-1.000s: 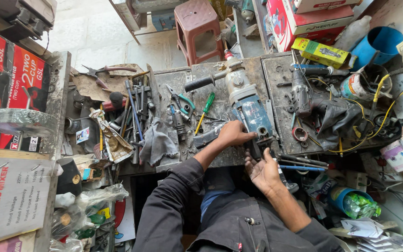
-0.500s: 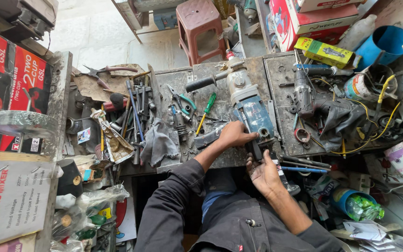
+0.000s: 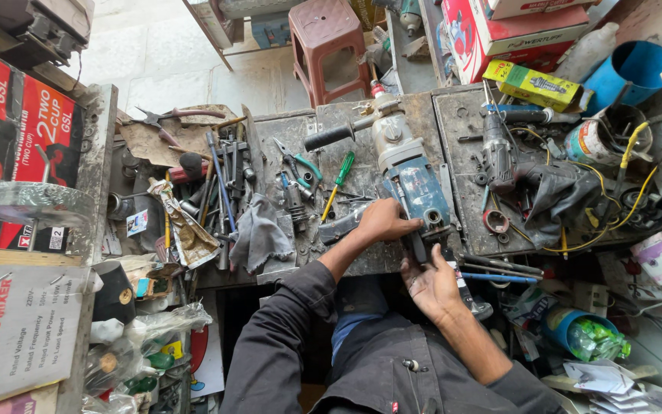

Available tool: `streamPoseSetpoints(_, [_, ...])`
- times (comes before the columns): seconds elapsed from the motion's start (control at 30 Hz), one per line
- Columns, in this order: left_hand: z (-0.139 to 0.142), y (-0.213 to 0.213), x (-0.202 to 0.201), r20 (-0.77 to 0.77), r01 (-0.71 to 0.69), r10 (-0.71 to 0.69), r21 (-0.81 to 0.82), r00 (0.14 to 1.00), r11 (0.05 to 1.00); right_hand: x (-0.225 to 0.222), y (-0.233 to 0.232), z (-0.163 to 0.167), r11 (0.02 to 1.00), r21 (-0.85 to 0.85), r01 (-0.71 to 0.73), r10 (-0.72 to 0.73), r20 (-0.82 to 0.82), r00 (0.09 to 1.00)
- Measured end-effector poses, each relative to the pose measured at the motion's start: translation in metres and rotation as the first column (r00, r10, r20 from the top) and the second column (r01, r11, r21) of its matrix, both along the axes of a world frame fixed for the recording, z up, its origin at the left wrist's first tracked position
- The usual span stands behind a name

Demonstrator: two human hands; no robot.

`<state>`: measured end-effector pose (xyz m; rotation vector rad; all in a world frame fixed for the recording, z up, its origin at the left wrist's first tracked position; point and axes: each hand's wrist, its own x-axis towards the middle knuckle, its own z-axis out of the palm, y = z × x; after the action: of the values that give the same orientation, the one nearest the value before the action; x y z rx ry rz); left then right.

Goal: The person works on a power drill at a cluttered workbench, holding and turning the tool body, removing its parts and setting pieces aside, then picking up a screwdriver and a hammer to work on a metal component on the bench.

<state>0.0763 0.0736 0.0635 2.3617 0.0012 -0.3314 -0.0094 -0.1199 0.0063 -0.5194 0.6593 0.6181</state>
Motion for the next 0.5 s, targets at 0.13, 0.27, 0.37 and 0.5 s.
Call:
streamPoseSetpoints(0.13, [-0.001, -0.001, 0.000, -0.025, -0.006, 0.006, 0.005, 1.000, 1.000, 0.001, -0.003, -0.012, 0.950, 0.312, -0.017, 0.001, 0.054, 0.999])
streamPoseSetpoints(0.27, [-0.004, 0.000, 0.001, 0.000, 0.009, -0.009, 0.029, 1.000, 1.000, 0.000, 0.002, -0.015, 0.999, 0.024, 0.030, -0.032, 0.082, 0.996])
streamPoseSetpoints(0.37, [-0.006, 0.000, 0.002, 0.039, 0.005, -0.006, 0.021, 0.999, 1.000, -0.001, 0.001, -0.010, 0.999, -0.028, 0.036, -0.034, 0.049, 0.998])
streamPoseSetpoints(0.5, [-0.006, -0.002, 0.001, 0.026, 0.006, -0.007, 0.036, 1.000, 0.999, 0.000, -0.004, -0.009, 0.932, 0.356, -0.071, 0.073, 0.010, 0.997])
